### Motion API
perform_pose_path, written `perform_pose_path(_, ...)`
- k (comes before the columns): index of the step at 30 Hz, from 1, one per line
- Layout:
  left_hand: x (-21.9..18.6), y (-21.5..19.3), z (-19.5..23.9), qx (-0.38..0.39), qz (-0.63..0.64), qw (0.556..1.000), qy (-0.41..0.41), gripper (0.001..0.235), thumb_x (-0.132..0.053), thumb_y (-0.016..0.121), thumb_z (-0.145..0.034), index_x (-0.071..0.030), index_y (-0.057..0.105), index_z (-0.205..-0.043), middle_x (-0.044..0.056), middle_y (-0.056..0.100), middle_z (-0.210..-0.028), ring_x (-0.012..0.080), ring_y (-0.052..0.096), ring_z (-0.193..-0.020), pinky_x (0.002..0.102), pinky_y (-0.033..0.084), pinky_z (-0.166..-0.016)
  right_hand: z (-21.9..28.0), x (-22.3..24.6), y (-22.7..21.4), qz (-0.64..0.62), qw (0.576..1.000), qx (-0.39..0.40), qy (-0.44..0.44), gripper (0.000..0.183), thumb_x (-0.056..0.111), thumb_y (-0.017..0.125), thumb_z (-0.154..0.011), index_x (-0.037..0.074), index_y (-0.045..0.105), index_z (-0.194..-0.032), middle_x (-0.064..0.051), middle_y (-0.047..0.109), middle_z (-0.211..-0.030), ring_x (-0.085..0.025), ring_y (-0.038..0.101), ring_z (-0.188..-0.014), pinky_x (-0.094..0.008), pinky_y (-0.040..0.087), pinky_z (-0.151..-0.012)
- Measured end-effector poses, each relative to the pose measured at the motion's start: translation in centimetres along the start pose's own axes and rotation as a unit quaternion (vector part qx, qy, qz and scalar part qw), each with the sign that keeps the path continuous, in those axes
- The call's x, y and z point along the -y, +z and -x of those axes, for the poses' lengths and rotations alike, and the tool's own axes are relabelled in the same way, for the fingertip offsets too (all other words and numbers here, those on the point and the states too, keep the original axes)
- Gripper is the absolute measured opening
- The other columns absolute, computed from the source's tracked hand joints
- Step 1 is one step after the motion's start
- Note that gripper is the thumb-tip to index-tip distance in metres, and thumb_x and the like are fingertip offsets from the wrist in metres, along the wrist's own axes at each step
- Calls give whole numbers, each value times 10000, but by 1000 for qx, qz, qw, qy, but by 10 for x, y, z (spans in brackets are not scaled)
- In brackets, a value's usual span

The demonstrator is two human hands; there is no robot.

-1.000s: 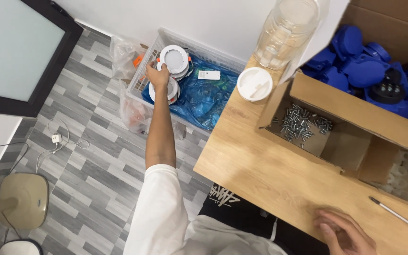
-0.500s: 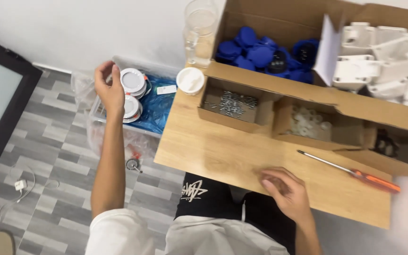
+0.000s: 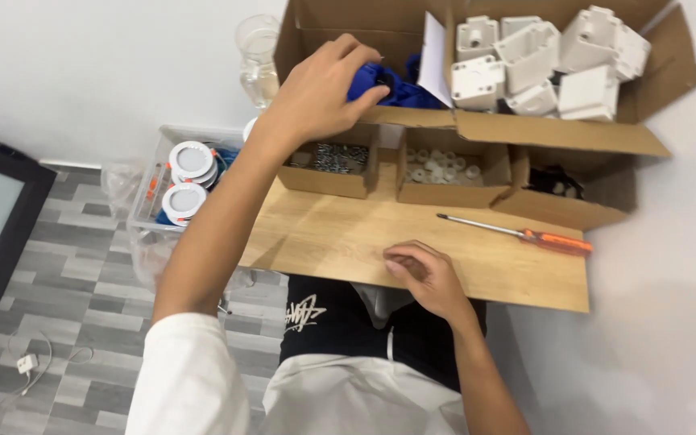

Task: Assembling and inspecting electrical components such as recessed lights and junction boxes at a workbench.

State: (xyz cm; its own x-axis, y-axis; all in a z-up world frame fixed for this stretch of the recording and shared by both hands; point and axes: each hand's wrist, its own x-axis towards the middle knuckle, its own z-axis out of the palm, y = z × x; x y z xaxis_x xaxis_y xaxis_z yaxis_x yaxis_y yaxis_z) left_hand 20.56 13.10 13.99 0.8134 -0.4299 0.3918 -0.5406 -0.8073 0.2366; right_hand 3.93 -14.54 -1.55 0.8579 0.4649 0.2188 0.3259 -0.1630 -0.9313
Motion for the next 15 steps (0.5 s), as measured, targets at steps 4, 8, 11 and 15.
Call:
perform_pose_path(4,21,45,-58,122,3,990,-65,495,-508,700,-1068,-80,702,-1318,184,655,-1266,430,664,-1138,592,510,-909,3,-1,1,-13,999,-17,-26,190,130,733,-1030,18,781,-1176,-98,793,-1157,-190,784,-1032,-269,656,-871)
perform_pose_path(8,14,52,-86,264,-46,950,-157,592,-568,676,-1021,-62,715,-1325,242,714,-1359,469,632,-1275,591,512,-1002,-1,-2,-2,-21,999,-8,-28,192,136,741,-1026,16,788,-1168,-101,793,-1117,-196,785,-996,-280,659,-899)
perform_pose_path(11,3,57,-81,286,-32,935,-207,486,-487,736,-994,-44,748,-1194,253,678,-1342,471,649,-1165,578,543,-917,5,-3,-1,-22,999,4,-29,203,133,741,-1028,10,783,-1183,-112,794,-1120,-211,781,-1005,-290,665,-915)
perform_pose_path(15,7,50,-78,240,24,947,-214,456,-334,742,-939,-31,720,-1279,222,697,-1334,370,616,-1277,529,561,-921,-1,-7,-3,-30,997,14,-67,183,100,750,-1023,12,776,-1182,-111,795,-1115,-200,774,-975,-282,662,-911)
